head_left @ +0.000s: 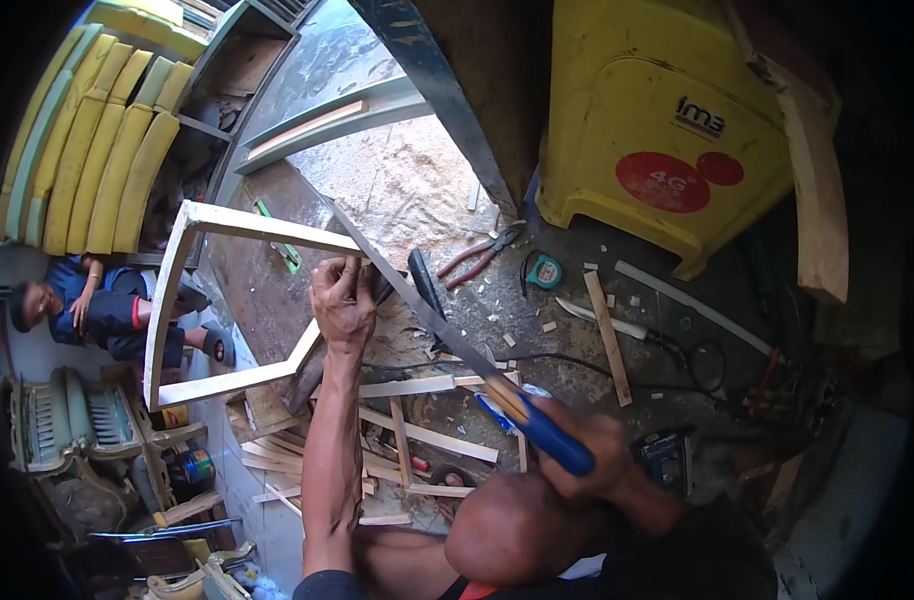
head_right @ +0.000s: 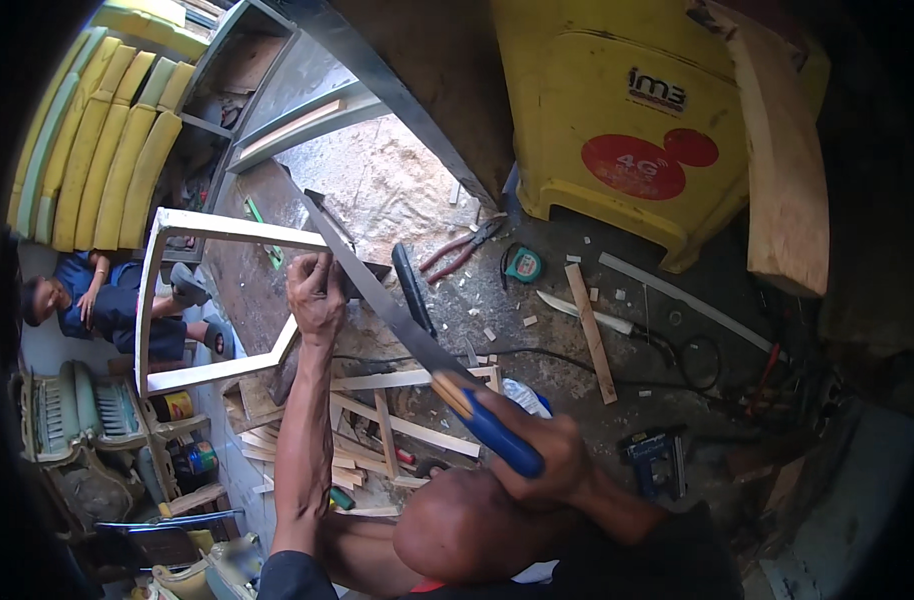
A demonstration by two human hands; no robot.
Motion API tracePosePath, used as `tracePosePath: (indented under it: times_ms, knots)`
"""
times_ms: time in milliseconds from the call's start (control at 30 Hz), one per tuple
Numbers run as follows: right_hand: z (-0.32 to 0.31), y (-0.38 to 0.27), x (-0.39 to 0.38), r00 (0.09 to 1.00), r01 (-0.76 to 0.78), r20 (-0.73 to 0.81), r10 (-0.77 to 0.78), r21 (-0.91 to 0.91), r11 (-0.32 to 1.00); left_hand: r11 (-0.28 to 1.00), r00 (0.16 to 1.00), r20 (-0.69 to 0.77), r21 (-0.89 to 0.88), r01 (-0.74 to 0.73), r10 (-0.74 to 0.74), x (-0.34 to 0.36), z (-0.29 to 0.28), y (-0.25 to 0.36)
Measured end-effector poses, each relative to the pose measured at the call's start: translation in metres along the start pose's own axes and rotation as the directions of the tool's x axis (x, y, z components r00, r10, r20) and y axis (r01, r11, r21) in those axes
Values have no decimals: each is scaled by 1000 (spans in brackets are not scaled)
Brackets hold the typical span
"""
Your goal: The person constructs a wooden frame by sawing wood strips, drilling holes, and securing the joints using a pneumatic nailer.
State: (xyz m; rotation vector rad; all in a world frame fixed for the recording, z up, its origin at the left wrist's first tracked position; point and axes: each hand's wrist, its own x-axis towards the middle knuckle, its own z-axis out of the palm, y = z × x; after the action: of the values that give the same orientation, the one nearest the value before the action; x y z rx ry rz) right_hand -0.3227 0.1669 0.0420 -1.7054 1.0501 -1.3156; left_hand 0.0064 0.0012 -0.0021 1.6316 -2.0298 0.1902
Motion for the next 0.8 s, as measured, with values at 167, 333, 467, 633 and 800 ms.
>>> tracePosePath:
  times_ms: [167, 333, 467, 633, 800]
  knots:
    - [40, 21, 44, 967, -213, 139, 215, -24, 977, 999, 999, -19, -22, -29, 28, 4, 5, 0]
    - [13, 7, -6, 1000, 5, -22, -4, 15, 1000, 1000, 1000, -9, 1, -7, 7, 1, -4, 2]
    - [31, 13, 28, 980, -178, 86, 178, -15, 984, 998, 1000, -10, -56, -15, 14, 1, 9, 2]
    - [16, -4, -1, 998, -58, -18, 59, 72, 996, 1000, 1000, -7, 19, 1, -1, -4, 0, -3]
    - [43, 25, 37, 978, -187, 85, 189, -29, 982, 1000, 1000, 9, -6, -9, 9, 1, 9, -2]
